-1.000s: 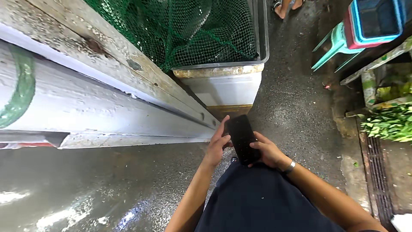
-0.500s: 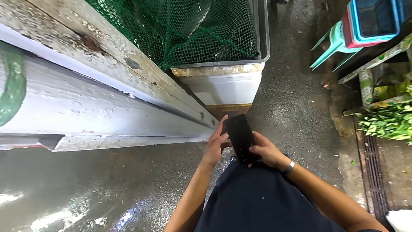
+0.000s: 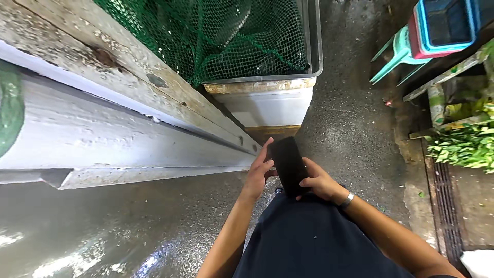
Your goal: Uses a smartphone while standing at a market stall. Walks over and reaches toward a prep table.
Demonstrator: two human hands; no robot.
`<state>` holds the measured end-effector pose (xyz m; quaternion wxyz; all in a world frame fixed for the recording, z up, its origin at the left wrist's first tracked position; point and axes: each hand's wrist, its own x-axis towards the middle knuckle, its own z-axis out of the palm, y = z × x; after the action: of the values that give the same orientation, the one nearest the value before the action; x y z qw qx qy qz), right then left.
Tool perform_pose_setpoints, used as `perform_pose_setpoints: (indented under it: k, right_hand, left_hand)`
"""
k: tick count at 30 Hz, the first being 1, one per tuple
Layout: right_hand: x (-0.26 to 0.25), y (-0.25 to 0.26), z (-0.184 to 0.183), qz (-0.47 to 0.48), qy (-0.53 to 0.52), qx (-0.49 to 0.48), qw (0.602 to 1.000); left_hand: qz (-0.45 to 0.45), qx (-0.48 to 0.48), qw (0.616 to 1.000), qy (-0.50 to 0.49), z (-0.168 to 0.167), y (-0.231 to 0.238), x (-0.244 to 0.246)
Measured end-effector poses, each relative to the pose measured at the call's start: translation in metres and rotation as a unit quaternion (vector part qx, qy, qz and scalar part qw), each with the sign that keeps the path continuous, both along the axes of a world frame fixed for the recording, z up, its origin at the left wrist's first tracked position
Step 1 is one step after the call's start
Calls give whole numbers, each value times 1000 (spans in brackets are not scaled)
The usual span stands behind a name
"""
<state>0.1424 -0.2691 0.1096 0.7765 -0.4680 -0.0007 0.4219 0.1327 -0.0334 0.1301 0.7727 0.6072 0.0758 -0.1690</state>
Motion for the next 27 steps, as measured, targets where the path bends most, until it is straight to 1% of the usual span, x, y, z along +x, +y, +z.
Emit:
perform_pose_setpoints:
  k: [5,8,16,21,27]
  right_hand:
    - [1,-3,2,-7,4,-2,1000]
    - [2,-5,1,-16,2,-7,1000]
    - [2,-11,-1,-13,3,6,1000]
    - [3,-13,-2,23,-13,48,998]
    - [1,-9,-2,35,-14,52,998]
  left_hand:
    - [-17,23,999,-20,-4,-2,4]
    - [-33,53,997,-44,-5,-6,6]
    - [-46,124,990,-50,-2,-12,9]
    - [-32,124,991,-49,-1,-12,8]
    - [18,143,988,-59,-3,-13,4]
